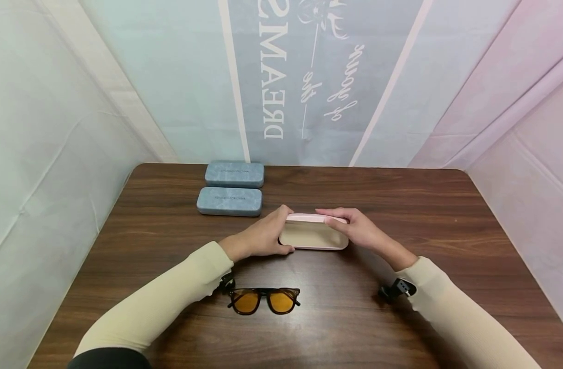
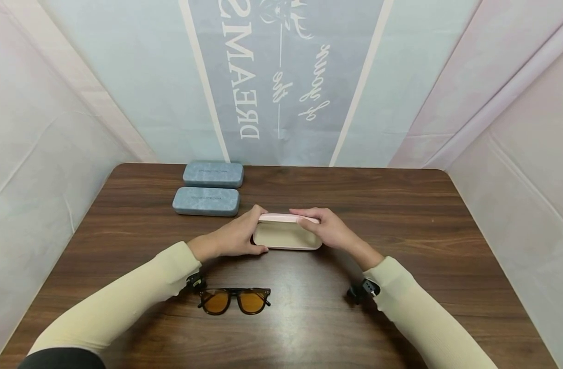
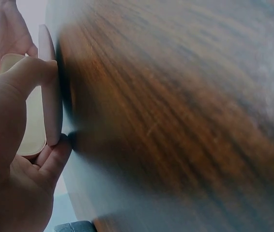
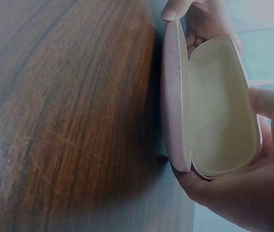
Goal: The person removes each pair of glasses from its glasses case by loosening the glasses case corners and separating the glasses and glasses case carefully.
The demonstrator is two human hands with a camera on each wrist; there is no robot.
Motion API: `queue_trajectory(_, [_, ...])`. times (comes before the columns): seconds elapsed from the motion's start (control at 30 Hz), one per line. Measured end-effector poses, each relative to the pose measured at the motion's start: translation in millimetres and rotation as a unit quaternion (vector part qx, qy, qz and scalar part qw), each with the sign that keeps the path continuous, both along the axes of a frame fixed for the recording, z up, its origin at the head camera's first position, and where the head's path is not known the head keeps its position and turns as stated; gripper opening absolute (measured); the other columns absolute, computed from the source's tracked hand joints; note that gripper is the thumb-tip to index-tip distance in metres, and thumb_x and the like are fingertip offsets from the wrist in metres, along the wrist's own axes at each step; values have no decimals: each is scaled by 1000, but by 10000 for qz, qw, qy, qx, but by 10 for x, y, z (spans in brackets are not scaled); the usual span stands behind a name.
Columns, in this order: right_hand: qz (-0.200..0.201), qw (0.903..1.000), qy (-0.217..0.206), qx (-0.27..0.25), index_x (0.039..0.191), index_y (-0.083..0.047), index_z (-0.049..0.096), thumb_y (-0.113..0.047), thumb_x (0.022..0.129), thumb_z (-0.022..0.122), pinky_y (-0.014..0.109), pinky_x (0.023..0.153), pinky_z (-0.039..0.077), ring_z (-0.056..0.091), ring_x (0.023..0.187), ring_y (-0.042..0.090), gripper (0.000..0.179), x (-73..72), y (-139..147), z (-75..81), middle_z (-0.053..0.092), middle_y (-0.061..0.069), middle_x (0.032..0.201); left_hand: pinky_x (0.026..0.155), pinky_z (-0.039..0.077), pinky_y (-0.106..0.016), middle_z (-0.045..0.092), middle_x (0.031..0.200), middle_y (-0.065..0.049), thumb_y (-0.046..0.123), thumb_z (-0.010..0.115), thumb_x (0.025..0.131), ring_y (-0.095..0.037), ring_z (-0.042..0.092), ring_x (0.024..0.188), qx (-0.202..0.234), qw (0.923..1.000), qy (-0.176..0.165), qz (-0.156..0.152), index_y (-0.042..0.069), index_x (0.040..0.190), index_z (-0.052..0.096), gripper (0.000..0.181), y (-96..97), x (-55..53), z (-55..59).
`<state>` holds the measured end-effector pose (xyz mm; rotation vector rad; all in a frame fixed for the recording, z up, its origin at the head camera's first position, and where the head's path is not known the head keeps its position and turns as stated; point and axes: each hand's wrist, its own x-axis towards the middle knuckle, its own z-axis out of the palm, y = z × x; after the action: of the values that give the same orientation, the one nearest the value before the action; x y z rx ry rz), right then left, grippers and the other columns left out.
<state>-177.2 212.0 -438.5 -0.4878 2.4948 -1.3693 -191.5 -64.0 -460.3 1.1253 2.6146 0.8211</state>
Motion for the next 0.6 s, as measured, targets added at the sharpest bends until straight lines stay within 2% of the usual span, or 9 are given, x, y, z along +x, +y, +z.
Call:
queue_trajectory(0.2, [47,9999,86,33,138,-10,65,-21,103,63,42,99,46,58,121,27,37,3,-21,10,63,15,137,97,47,-34,51,131,-13,29,84,85,-19,54,111,-54,10000,50,23,4,133,36,72,-14,7,-4])
queue_trajectory(0.6, [191,9997,106,-91,136,-8,66,-16,102,64,31,92,48,57,115,24,35,-1,1,2,63,15,136,97,48,-35,52,132,-14,31,84,85,-19,55,112,-97,9999,104,-1,4,133,37,72,-9,9,10])
